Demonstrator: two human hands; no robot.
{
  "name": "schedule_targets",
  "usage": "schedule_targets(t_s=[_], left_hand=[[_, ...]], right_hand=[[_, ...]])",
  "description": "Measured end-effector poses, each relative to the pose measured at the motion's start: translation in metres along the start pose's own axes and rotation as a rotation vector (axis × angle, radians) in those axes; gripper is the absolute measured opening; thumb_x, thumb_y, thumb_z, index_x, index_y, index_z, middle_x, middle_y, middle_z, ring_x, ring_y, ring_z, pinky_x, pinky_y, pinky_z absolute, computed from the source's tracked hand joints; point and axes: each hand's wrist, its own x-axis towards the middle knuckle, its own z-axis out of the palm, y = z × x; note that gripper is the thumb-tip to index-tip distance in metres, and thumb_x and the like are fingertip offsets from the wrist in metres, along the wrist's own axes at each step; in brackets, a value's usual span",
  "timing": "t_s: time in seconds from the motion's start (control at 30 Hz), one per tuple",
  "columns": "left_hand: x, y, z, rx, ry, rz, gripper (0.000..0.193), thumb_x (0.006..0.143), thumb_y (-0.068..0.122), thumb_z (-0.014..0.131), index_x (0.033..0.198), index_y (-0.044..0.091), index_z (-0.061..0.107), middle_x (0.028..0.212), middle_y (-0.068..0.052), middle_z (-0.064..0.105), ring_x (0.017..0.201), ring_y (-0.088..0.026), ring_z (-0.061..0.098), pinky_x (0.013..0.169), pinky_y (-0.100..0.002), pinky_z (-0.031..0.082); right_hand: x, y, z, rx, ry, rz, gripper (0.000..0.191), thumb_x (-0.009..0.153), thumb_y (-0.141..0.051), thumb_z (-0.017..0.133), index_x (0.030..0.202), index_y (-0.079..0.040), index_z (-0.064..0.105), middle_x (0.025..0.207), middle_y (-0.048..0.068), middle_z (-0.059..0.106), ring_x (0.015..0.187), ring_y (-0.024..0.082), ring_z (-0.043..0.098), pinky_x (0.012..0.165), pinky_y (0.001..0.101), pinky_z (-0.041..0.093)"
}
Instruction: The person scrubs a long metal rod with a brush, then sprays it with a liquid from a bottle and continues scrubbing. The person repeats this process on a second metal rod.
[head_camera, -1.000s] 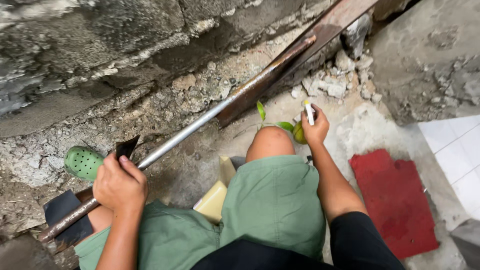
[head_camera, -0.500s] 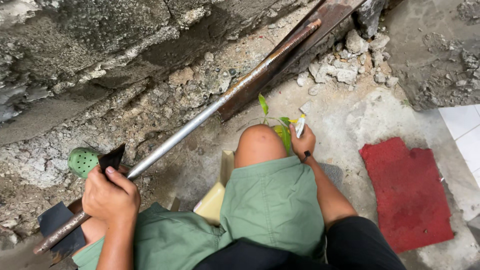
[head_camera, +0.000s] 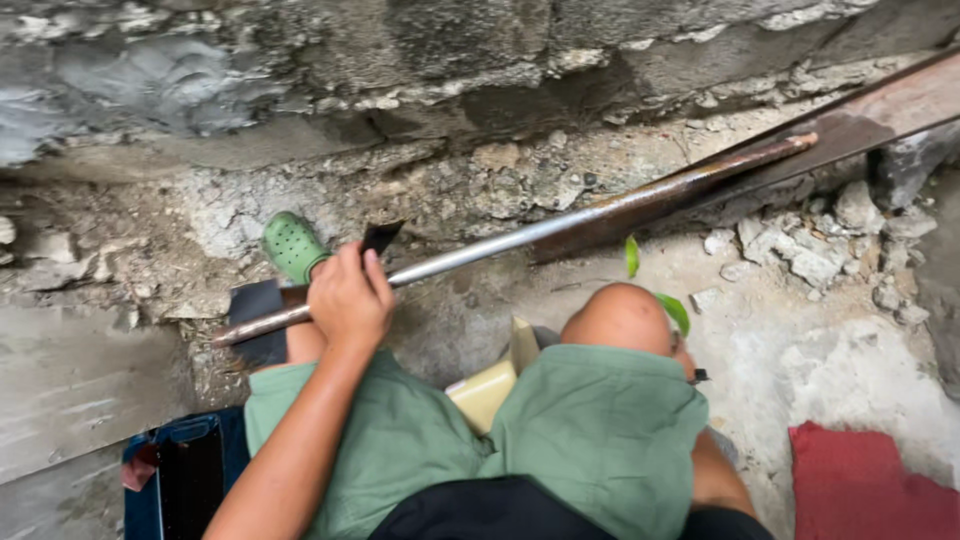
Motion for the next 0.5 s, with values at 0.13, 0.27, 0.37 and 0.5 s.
schedule_targets(t_s=[0.13, 0.27, 0.37, 0.5], left_hand=[[0.004, 0.004, 0.003, -0.026, 0.036, 0.019, 0.017, 0.1, 0.021, 0.062, 0.106, 0.006, 0.068, 0.078, -0.015, 0.065, 0.067, -0.036, 0.062, 0.063, -0.048, 0.047], [0.006, 0.006, 0.005, -0.091, 0.091, 0.055, 0.016, 0.102, 0.02, 0.06, 0.107, 0.006, 0.066, 0.082, -0.014, 0.066, 0.071, -0.035, 0.063, 0.063, -0.047, 0.047], [0.006, 0.007, 0.005, -0.086, 0.059, -0.001, 0.015, 0.1, 0.021, 0.062, 0.104, 0.008, 0.069, 0.075, -0.014, 0.064, 0.066, -0.034, 0.062, 0.061, -0.046, 0.046], [0.003, 0.009, 0.006, -0.066, 0.04, 0.015, 0.015, 0.1, 0.022, 0.062, 0.106, 0.011, 0.07, 0.076, -0.011, 0.067, 0.072, -0.031, 0.064, 0.065, -0.046, 0.047]], right_hand=[[0.04, -0.023, -0.037, -0.112, 0.22, -0.062, 0.045, 0.093, -0.025, 0.08, 0.13, -0.002, 0.068, 0.11, 0.015, 0.071, 0.1, 0.029, 0.069, 0.091, 0.0407, 0.053], [0.065, -0.114, -0.072, 0.016, 0.485, -0.496, 0.044, 0.098, -0.016, 0.081, 0.136, -0.001, 0.065, 0.117, 0.015, 0.067, 0.106, 0.028, 0.067, 0.096, 0.0392, 0.053], [0.04, -0.227, -0.064, 0.364, 0.167, -0.797, 0.049, 0.101, -0.011, 0.079, 0.143, 0.0, 0.057, 0.128, 0.012, 0.063, 0.114, 0.022, 0.063, 0.101, 0.035, 0.051], [-0.065, -0.349, -0.006, 0.247, -0.28, -1.133, 0.048, 0.09, -0.022, 0.082, 0.132, -0.007, 0.066, 0.133, 0.011, 0.069, 0.125, 0.028, 0.067, 0.108, 0.0393, 0.052]])
